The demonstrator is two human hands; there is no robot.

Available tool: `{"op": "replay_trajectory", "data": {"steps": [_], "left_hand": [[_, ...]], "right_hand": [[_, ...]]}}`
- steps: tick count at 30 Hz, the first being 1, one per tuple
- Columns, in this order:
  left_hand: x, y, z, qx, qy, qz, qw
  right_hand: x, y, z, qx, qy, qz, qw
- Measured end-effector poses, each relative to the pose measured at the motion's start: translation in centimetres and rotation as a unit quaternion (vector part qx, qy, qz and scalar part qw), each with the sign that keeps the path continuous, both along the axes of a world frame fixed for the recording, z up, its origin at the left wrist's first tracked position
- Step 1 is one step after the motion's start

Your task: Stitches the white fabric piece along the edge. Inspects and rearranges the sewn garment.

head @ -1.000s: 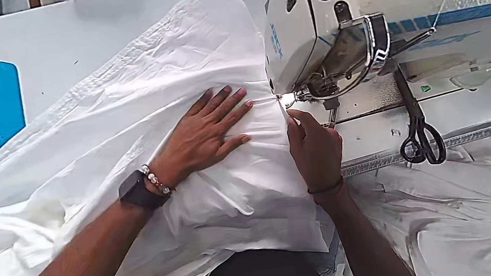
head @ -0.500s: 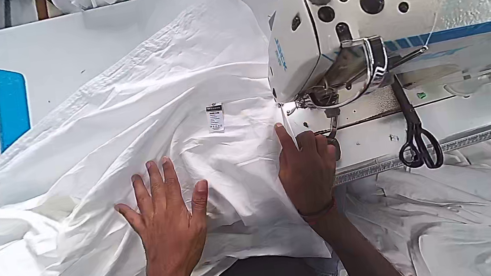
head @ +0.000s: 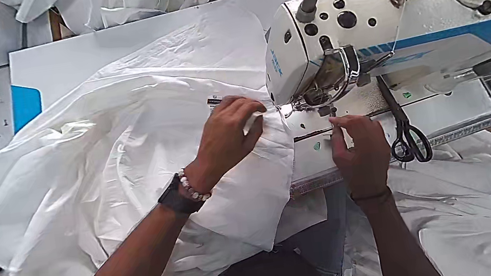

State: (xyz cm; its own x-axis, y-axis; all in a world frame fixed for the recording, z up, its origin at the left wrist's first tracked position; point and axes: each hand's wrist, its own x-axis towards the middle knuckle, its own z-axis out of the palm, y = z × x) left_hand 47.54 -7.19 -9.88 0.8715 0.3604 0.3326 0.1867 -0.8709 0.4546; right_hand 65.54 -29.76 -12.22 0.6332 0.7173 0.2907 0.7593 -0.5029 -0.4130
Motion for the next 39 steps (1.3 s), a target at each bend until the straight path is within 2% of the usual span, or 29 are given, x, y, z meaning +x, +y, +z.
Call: {"op": "replay_trajectory", "data": {"steps": [2, 5, 10, 14, 17, 20, 22, 25, 27, 30, 32, 34, 37, 39], "left_hand": [[1.6, -0.4, -3.2, 0.059, -0.002, -0.080, 0.995], [1.1, 0.2, -4.9, 0.085, 0.006, -0.114, 0.990], [0.9, 0.4, -4.9, 0.076, 0.021, -0.109, 0.991], [1.0, 1.5, -4.8, 0.073, 0.035, -0.131, 0.988], [1.3, 3.4, -4.8, 0.094, 0.043, -0.174, 0.979], [1.5, 4.3, -4.7, 0.116, 0.046, -0.192, 0.973], [1.5, 3.3, -4.7, 0.116, 0.039, -0.168, 0.978], [1.3, 0.1, -4.8, 0.100, 0.049, -0.092, 0.990], [1.0, -1.8, -5.1, 0.107, 0.076, -0.038, 0.991], [0.6, -2.9, -5.3, 0.109, 0.071, -0.006, 0.992], [0.4, -2.3, -5.2, 0.104, 0.058, -0.025, 0.993], [0.0, -2.1, -5.0, 0.093, 0.072, -0.052, 0.992], [0.0, -2.1, -5.1, 0.094, 0.088, -0.047, 0.991], [0.3, -2.4, -5.0, 0.103, 0.078, -0.034, 0.991]], "right_hand": [[2.6, -0.3, 0.0, -0.032, 0.014, 0.016, 0.999], [2.7, 0.9, -0.9, -0.018, 0.015, 0.085, 0.996], [-1.6, 5.3, -2.5, 0.032, -0.027, 0.056, 0.998], [-3.9, 5.0, -3.2, 0.069, -0.065, 0.110, 0.989], [-5.0, 4.1, -3.6, 0.036, -0.082, 0.135, 0.987], [-5.7, 4.1, -3.8, 0.020, -0.122, 0.088, 0.988], [-5.9, 4.2, -3.6, 0.027, -0.131, 0.054, 0.989], [-5.3, 4.2, -3.2, 0.040, -0.068, -0.004, 0.997], [-4.5, 5.0, -2.4, -0.007, 0.004, -0.038, 0.999], [-4.7, 7.2, -0.2, -0.065, 0.065, -0.022, 0.996], [-5.6, 7.7, 0.8, -0.039, 0.103, -0.022, 0.994], [-7.8, 5.5, 0.7, 0.011, 0.190, -0.027, 0.981], [-13.6, 1.1, 0.0, 0.068, 0.342, -0.040, 0.936], [-16.0, -0.6, -0.1, 0.136, 0.384, -0.057, 0.911]]}}
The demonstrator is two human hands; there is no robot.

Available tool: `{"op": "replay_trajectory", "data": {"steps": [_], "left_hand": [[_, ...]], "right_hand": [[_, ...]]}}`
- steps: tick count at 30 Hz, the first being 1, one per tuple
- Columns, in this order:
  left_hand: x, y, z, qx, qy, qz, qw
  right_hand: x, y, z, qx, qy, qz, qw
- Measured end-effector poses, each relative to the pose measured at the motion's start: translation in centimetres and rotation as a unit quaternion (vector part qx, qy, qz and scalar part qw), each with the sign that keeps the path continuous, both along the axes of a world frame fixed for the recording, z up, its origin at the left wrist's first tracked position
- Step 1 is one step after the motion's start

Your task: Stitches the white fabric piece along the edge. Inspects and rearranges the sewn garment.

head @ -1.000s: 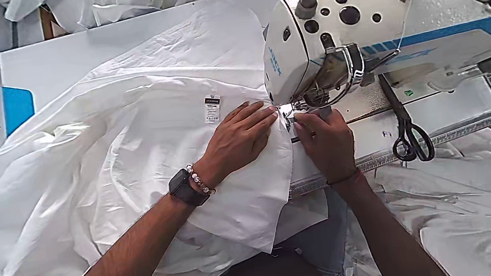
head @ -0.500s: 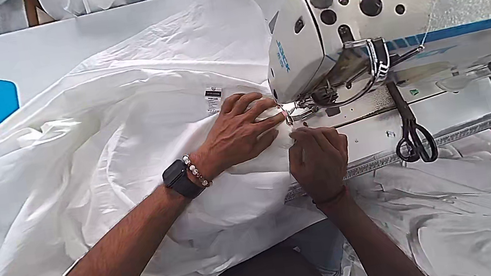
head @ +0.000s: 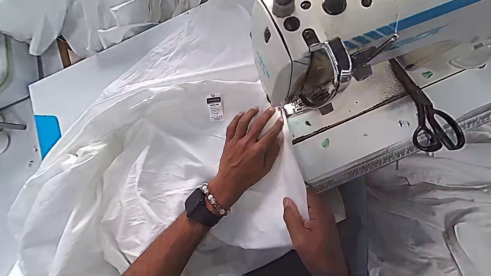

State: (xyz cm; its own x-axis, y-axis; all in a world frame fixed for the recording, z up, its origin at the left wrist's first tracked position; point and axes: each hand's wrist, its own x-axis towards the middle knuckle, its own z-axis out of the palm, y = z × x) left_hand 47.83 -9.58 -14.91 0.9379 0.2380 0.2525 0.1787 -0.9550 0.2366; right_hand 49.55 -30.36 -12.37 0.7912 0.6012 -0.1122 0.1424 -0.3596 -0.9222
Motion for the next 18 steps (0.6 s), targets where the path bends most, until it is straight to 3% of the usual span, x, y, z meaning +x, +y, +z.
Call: {"op": "replay_trajectory", "data": {"steps": [3, 18], "left_hand": [[0.3, -0.4, 0.1, 0.012, -0.012, 0.010, 1.000], [0.9, 1.1, 0.5, 0.073, -0.044, -0.039, 0.996]], "right_hand": [[0.9, -0.4, 0.7, 0.028, -0.017, -0.014, 0.999], [4.4, 2.2, -0.1, -0.046, -0.107, -0.011, 0.993]]}}
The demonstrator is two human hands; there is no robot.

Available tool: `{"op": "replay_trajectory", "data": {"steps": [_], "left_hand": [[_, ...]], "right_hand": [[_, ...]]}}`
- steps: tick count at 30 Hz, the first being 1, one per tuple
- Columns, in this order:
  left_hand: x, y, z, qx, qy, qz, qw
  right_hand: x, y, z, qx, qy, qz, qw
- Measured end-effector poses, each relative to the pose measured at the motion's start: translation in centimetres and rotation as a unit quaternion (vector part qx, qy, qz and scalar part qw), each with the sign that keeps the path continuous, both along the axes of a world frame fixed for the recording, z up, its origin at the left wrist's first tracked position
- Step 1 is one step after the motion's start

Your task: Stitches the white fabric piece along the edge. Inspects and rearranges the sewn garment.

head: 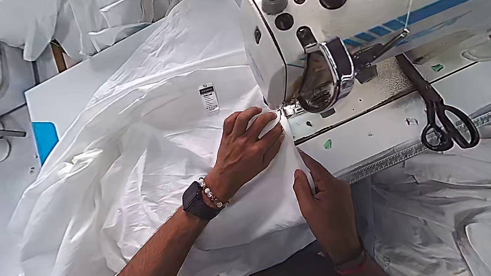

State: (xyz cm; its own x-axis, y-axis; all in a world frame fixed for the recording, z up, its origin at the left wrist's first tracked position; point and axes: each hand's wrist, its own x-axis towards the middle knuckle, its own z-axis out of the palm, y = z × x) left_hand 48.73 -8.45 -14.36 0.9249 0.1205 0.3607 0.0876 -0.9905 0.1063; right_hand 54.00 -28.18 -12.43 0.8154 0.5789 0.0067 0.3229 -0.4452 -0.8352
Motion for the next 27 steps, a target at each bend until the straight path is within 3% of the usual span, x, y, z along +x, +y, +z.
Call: {"op": "replay_trajectory", "data": {"steps": [4, 10, 15, 20, 27], "left_hand": [[-0.4, -1.5, 0.0, -0.008, 0.030, 0.044, 0.999], [-0.3, 0.0, -0.1, -0.019, 0.006, -0.002, 1.000], [-0.6, -1.9, -0.2, -0.021, 0.031, 0.056, 0.998], [-0.3, -0.4, -0.6, -0.017, 0.001, 0.020, 1.000], [-0.4, -1.9, -0.8, -0.028, 0.008, 0.059, 0.998]], "right_hand": [[0.5, 0.4, -0.3, -0.012, -0.009, 0.006, 1.000], [0.5, 0.3, 0.1, -0.016, -0.018, 0.009, 1.000], [0.7, 0.4, 0.0, -0.024, -0.027, 0.007, 0.999], [0.7, 0.3, 0.1, -0.044, -0.023, 0.013, 0.999], [0.8, 0.3, 0.2, -0.038, -0.038, 0.011, 0.999]]}}
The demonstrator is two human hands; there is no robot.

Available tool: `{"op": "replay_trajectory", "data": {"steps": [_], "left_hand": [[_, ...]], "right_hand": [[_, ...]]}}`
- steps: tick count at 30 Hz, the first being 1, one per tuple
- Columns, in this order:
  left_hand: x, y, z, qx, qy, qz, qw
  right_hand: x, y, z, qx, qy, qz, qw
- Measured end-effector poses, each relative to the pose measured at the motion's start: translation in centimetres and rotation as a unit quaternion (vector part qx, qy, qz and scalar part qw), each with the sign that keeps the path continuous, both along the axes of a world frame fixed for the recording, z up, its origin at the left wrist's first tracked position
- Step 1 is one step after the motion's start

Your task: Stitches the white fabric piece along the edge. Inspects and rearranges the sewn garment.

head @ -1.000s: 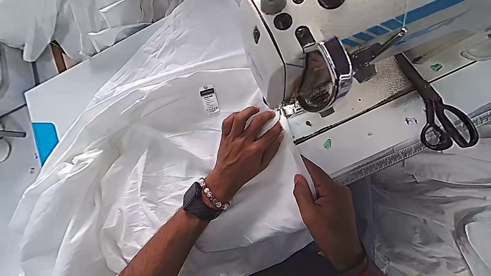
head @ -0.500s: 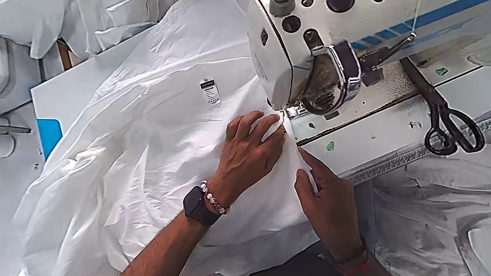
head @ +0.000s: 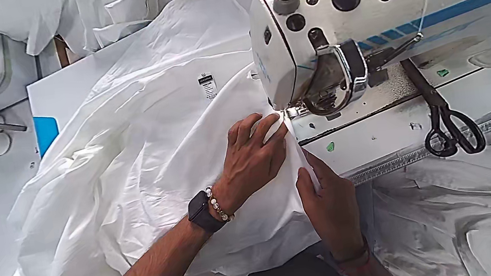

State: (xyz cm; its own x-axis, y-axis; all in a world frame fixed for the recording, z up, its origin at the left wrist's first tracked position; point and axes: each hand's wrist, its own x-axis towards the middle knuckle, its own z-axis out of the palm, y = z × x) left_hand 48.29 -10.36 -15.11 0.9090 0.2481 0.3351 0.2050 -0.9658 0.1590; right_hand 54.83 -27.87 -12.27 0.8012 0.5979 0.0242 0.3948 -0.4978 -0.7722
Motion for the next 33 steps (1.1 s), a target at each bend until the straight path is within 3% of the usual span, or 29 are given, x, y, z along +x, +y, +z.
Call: {"op": "replay_trajectory", "data": {"steps": [4, 8, 13, 18, 23, 27, 31, 33], "left_hand": [[0.2, 0.8, 0.3, 0.022, -0.006, -0.027, 0.999], [-0.2, -1.9, 0.2, -0.017, 0.024, 0.050, 0.998], [-0.1, 0.6, 0.2, -0.003, -0.004, -0.014, 1.000], [-0.1, -1.3, 0.0, -0.002, 0.005, 0.042, 0.999], [0.0, 0.5, -0.1, 0.018, -0.016, -0.009, 1.000], [-0.2, -1.1, -0.1, -0.001, 0.000, 0.038, 0.999], [-0.1, 1.4, 0.0, 0.014, -0.014, -0.031, 0.999], [0.0, 0.9, 0.1, 0.028, -0.009, -0.024, 0.999]], "right_hand": [[0.0, 0.2, -0.3, -0.013, -0.030, 0.003, 0.999], [0.0, 0.0, -0.4, -0.019, -0.049, 0.014, 0.999], [-0.2, -0.1, -0.1, -0.012, -0.036, 0.013, 0.999], [0.0, 0.1, -0.2, -0.017, -0.035, 0.014, 0.999], [0.2, 0.3, 0.0, -0.025, -0.042, 0.020, 0.999], [0.5, 0.7, -0.3, -0.019, -0.048, 0.021, 0.998], [0.6, 1.1, -0.5, -0.017, -0.050, 0.019, 0.998], [0.7, 1.3, -0.7, -0.019, -0.045, 0.017, 0.999]]}}
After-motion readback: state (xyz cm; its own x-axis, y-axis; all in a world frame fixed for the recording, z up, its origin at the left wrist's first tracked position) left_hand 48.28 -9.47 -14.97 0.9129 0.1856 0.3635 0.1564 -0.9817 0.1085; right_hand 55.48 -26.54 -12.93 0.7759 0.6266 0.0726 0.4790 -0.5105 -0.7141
